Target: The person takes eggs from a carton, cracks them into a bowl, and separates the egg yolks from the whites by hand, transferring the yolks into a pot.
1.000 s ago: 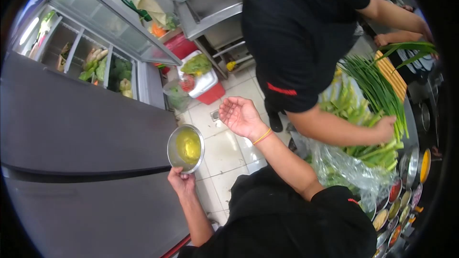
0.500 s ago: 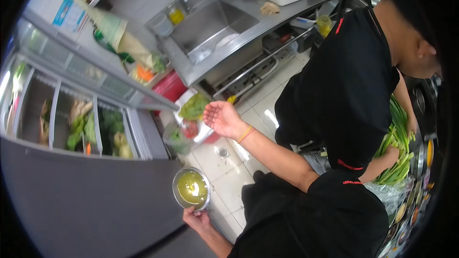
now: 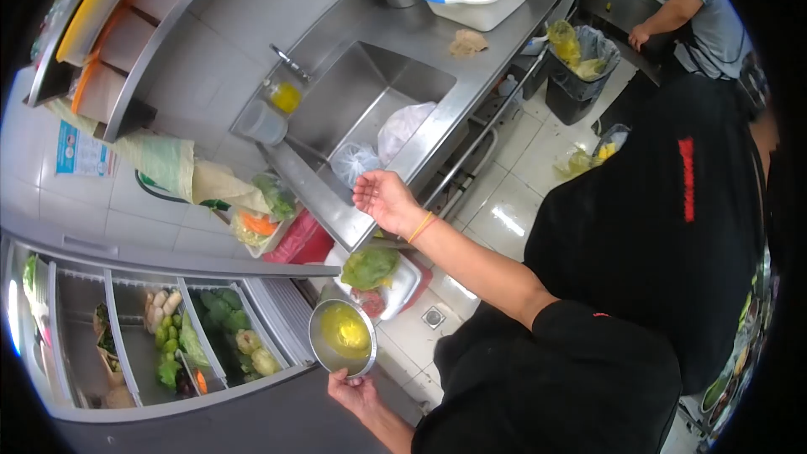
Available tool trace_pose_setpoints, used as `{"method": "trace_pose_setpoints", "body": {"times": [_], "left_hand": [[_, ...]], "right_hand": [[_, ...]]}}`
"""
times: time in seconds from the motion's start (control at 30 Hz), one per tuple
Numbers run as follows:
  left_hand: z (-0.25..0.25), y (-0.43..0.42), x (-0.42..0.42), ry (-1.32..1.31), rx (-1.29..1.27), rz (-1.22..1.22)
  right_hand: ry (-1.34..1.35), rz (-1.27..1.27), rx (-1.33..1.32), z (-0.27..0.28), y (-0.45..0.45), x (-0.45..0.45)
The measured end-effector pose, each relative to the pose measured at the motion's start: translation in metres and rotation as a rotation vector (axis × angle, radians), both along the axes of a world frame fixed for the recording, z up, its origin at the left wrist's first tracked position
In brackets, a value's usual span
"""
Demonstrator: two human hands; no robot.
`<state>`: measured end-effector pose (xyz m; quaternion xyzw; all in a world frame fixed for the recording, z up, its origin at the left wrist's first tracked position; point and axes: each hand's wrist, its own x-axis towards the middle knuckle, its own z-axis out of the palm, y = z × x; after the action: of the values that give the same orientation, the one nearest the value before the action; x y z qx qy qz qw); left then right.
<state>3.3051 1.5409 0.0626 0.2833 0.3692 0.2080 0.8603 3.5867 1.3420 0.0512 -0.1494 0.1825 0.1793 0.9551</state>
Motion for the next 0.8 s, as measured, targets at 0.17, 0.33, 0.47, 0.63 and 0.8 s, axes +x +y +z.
{"method": "trace_pose_setpoints", "body": {"times": [0.17,0.33,0.47,0.63,0.8], "left_hand": [[-0.002,0.012,0.042,0.088,0.08,0.093],[-0.026,0.035,0.106,0.087,0.053,0.023],[-0.047,0.047,0.187,0.07,0.029,-0.09],[-0.042,0.022,0.308,0.047,0.047,-0.306],[-0.034,-0.027,0.428,-0.119,-0.024,-0.498]], "right_hand": [[-0.042,0.079,-0.032,-0.006,0.028,0.062],[-0.03,0.028,-0.161,-0.016,0.008,0.127],[-0.055,-0.122,-0.284,-0.022,-0.038,0.171],[-0.116,-0.38,-0.556,-0.017,-0.129,0.205],[-0.146,-0.587,-1.353,-0.036,-0.232,0.261]]}}
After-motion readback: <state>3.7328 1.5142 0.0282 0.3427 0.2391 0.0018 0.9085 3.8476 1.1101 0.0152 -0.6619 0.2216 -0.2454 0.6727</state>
